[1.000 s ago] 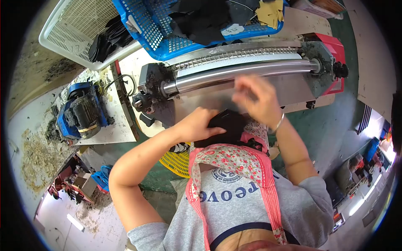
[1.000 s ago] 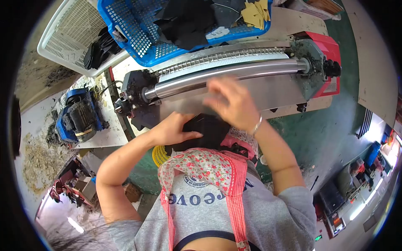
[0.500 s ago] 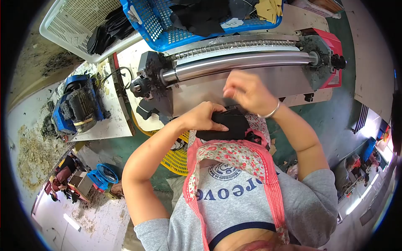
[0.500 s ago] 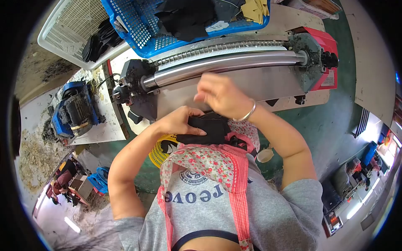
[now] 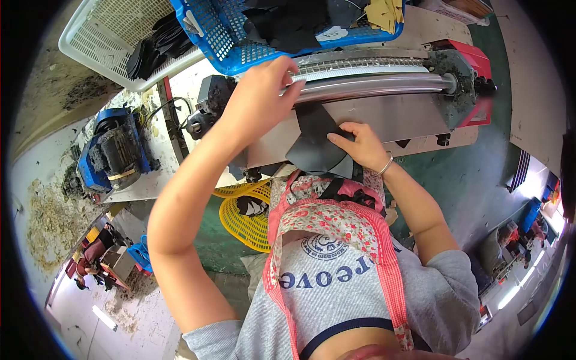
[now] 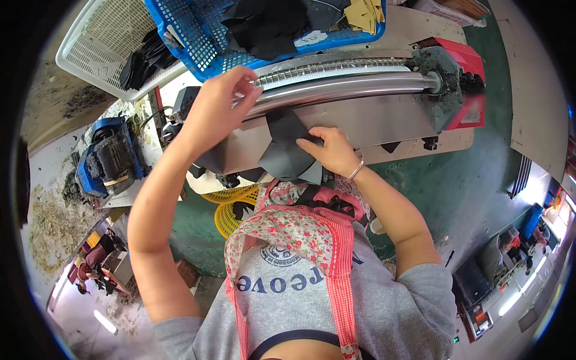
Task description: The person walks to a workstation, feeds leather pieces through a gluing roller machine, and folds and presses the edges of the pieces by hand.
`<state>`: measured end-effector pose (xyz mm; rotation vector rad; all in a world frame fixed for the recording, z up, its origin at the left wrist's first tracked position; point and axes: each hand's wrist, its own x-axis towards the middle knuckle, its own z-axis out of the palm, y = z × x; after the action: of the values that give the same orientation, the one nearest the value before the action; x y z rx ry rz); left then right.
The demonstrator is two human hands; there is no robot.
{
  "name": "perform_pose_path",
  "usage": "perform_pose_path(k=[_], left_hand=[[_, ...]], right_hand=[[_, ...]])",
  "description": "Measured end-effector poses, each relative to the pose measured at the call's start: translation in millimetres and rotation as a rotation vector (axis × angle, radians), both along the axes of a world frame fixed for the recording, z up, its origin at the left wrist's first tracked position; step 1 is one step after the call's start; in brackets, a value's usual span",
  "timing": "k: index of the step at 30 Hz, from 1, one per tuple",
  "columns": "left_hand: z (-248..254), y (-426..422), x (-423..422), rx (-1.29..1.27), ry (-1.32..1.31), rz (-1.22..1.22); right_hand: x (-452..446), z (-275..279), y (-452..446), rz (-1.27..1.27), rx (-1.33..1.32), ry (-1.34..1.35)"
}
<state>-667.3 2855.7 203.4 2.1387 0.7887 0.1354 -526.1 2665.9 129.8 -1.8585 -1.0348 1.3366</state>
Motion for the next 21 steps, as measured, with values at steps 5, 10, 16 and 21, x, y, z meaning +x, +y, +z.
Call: perform_pose_path(k=[5,10,16,21], left_hand=[[-90,36,37,0.199,0.237,-0.367],[-75,43,67,-0.094,0.579,-0.451],[-89,73,60,0.257,0.013,-0.316],[-72,69,52,0.666,0.068,-0.477]], right_hand=[[2,-4,13,0.031,-0.031,-0.068],[1,8,17,0.028,-0.029,-0.206],[-1,-5,8,-0.054,0.243,-0.162],[-2,4,16,-0.055,0.073,-0.170]])
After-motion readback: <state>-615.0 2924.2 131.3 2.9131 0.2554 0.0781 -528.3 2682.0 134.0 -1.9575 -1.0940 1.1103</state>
